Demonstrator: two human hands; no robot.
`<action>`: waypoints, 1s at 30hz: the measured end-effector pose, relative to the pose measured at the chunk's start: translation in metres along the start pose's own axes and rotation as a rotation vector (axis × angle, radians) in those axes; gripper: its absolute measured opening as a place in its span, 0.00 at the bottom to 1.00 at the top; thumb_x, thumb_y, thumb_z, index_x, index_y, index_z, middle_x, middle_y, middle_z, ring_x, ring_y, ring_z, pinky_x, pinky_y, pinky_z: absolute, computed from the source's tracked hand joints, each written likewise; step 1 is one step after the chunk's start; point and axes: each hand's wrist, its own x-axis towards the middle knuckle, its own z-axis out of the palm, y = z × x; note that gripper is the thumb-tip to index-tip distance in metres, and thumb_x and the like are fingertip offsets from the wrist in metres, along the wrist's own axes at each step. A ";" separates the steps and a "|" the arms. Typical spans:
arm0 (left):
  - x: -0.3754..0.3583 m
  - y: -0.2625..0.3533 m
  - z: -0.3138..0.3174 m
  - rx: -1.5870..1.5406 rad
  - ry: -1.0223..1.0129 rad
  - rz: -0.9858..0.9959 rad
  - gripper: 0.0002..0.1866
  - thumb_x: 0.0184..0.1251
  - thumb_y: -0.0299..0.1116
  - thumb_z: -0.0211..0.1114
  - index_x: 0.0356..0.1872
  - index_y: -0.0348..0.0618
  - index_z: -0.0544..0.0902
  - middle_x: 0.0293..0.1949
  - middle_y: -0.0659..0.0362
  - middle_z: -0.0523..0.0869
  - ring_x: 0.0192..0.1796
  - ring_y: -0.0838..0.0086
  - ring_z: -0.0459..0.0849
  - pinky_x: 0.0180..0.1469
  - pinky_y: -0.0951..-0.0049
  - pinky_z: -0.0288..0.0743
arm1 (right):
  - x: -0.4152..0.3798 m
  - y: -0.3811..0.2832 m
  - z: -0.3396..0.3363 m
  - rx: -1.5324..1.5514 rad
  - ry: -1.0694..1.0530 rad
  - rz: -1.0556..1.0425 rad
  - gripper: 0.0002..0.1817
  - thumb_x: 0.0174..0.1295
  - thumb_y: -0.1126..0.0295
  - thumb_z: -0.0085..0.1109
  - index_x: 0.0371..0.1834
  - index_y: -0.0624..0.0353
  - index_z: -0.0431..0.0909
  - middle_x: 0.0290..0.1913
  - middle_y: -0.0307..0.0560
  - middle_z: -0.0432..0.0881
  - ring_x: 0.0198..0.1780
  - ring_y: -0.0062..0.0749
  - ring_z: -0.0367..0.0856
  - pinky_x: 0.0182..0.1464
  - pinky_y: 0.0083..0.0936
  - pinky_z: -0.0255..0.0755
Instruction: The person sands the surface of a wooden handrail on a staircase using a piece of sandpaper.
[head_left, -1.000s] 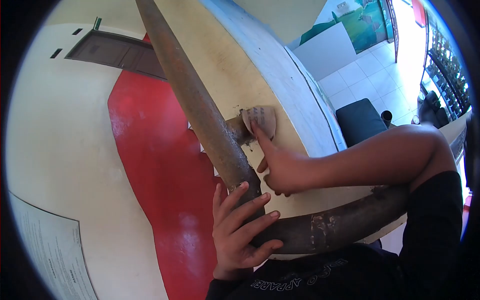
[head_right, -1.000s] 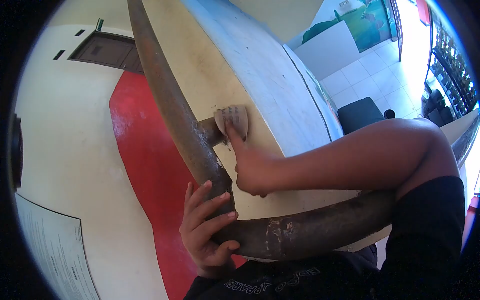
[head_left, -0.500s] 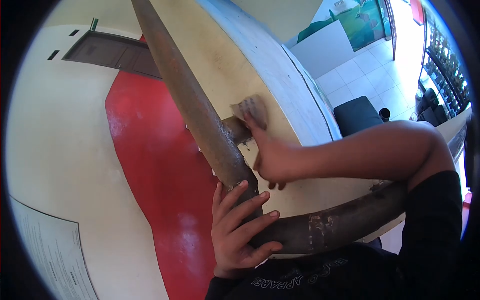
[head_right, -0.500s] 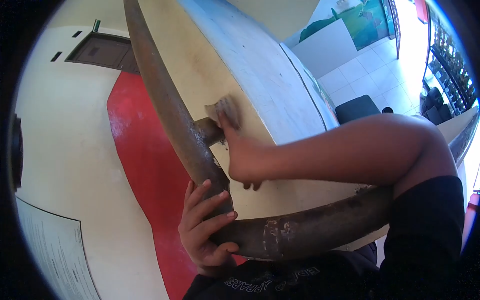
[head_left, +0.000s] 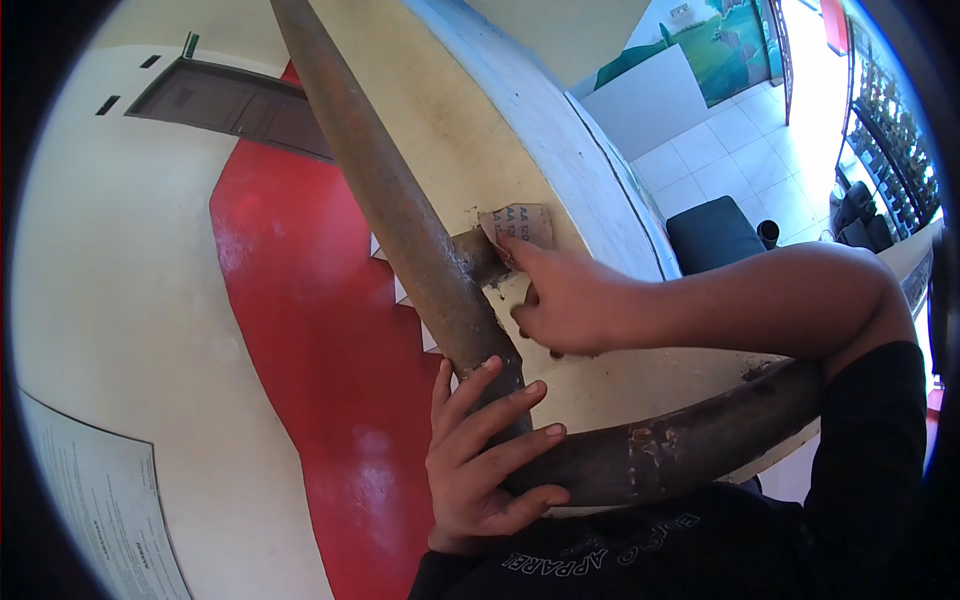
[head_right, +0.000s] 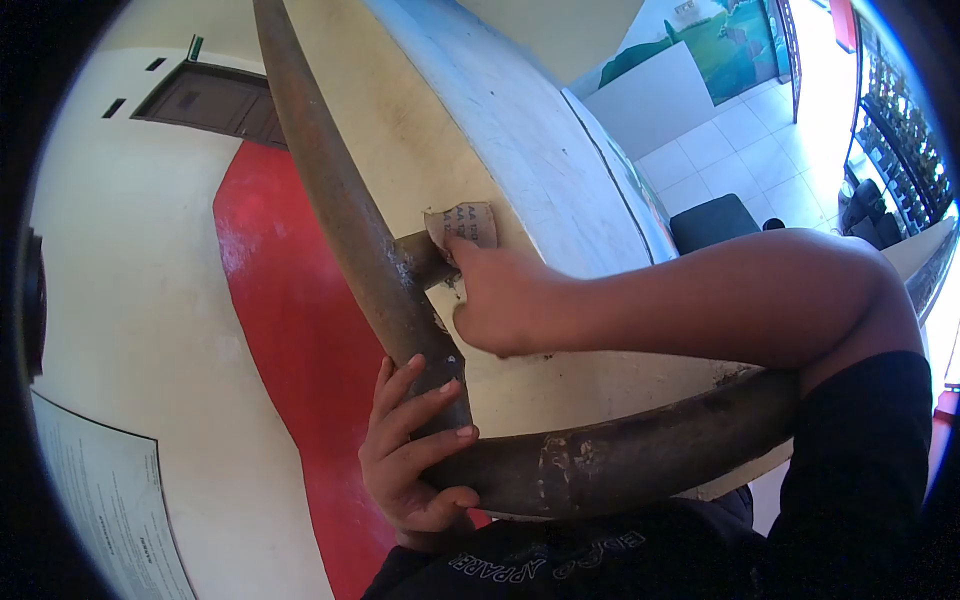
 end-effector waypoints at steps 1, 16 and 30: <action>0.000 0.000 -0.001 -0.018 -0.005 -0.007 0.29 0.55 0.67 0.72 0.45 0.55 0.92 0.55 0.55 0.89 0.70 0.45 0.76 0.76 0.34 0.52 | 0.008 0.003 -0.002 -0.129 0.079 -0.076 0.30 0.69 0.70 0.53 0.75 0.59 0.61 0.41 0.63 0.87 0.38 0.52 0.88 0.43 0.44 0.80; -0.001 0.000 -0.002 -0.063 0.007 -0.026 0.24 0.56 0.62 0.74 0.45 0.58 0.93 0.57 0.57 0.89 0.72 0.47 0.75 0.77 0.33 0.51 | 0.011 -0.021 -0.074 -0.070 0.542 -0.320 0.20 0.70 0.59 0.52 0.45 0.62 0.89 0.31 0.57 0.88 0.31 0.45 0.86 0.42 0.39 0.79; -0.010 -0.004 0.000 -0.152 0.072 -0.049 0.22 0.59 0.63 0.73 0.41 0.59 0.93 0.52 0.59 0.91 0.71 0.47 0.76 0.75 0.30 0.52 | 0.027 0.004 -0.078 -0.055 0.661 -0.562 0.16 0.71 0.61 0.56 0.51 0.58 0.88 0.26 0.54 0.85 0.26 0.40 0.82 0.35 0.36 0.76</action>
